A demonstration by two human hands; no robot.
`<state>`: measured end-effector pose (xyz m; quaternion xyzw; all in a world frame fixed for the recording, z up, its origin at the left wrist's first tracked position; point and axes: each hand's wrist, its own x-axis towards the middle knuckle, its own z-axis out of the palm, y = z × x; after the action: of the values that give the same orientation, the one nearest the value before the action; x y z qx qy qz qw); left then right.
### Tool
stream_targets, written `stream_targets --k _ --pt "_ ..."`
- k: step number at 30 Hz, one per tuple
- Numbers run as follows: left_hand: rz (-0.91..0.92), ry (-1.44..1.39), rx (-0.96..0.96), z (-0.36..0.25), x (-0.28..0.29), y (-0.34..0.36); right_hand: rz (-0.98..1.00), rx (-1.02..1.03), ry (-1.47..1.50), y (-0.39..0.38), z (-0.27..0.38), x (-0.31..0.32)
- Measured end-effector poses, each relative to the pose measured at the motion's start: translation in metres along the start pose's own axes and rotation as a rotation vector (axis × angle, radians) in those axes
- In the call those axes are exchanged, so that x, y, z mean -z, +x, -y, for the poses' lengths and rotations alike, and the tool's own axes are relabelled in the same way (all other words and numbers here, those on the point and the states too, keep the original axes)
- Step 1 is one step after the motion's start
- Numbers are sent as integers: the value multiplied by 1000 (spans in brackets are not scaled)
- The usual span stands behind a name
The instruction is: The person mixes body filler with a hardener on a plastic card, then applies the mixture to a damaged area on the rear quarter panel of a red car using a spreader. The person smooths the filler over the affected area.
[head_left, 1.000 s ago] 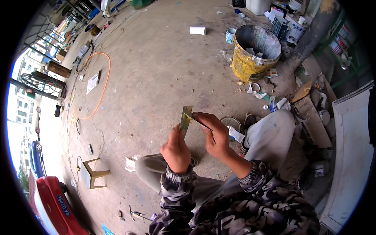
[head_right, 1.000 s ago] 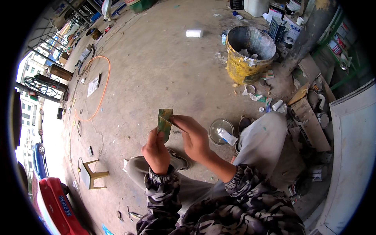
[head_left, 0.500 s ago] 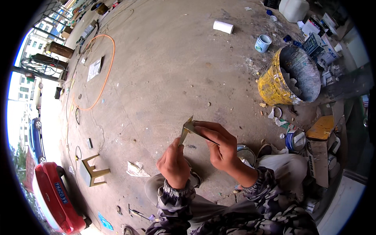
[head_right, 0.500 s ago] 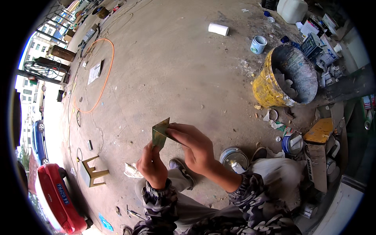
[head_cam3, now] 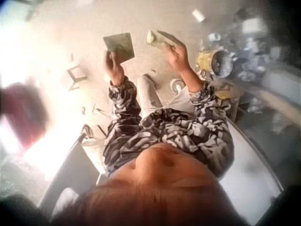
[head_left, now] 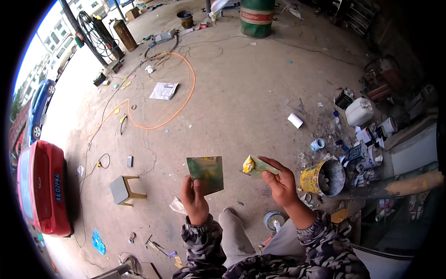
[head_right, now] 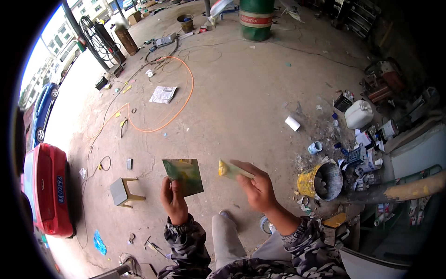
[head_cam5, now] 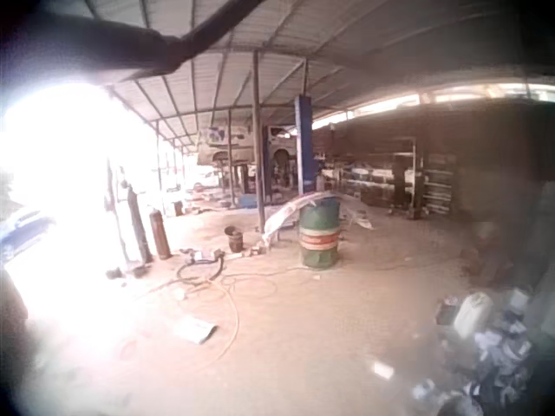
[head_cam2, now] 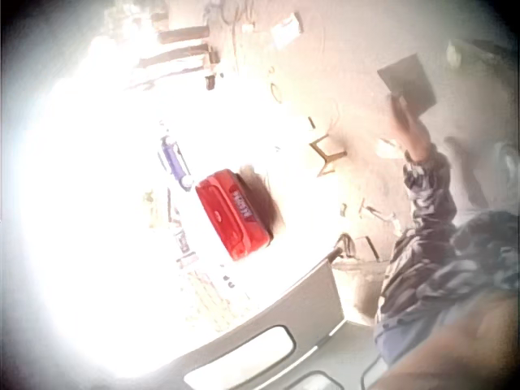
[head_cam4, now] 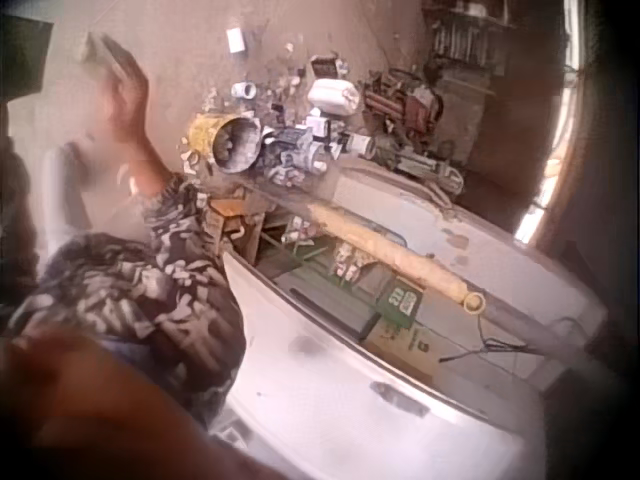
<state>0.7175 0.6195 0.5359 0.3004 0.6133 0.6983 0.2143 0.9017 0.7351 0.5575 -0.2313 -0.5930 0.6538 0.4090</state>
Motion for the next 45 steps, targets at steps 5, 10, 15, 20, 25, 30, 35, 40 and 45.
stream_targets --k 5,10,15,20,25,30,35,40,45 --pt "165 -278 88 -85 95 23 278 -15 254 65 119 -116" --pt "32 -181 3 -165 140 54 504 231 -71 101 141 -213" --pt "-28 -267 53 -162 198 87 572 329 -246 136 106 -272" --pt "-92 -373 51 -142 226 142 473 14 -65 198 37 -307" --pt "22 -749 333 -101 269 220 768 -344 947 333 1 -346" --pt "187 -823 631 -95 272 294 862 -601 999 423 -34 -450" --pt "-6 -931 505 -95 335 400 1051 -699 676 468 -78 -550" --pt "-248 -800 357 -82 454 470 1291 -796 196 523 -191 -579" --pt "-462 -740 251 -55 604 512 256 -1905 24 500 -421 -489"
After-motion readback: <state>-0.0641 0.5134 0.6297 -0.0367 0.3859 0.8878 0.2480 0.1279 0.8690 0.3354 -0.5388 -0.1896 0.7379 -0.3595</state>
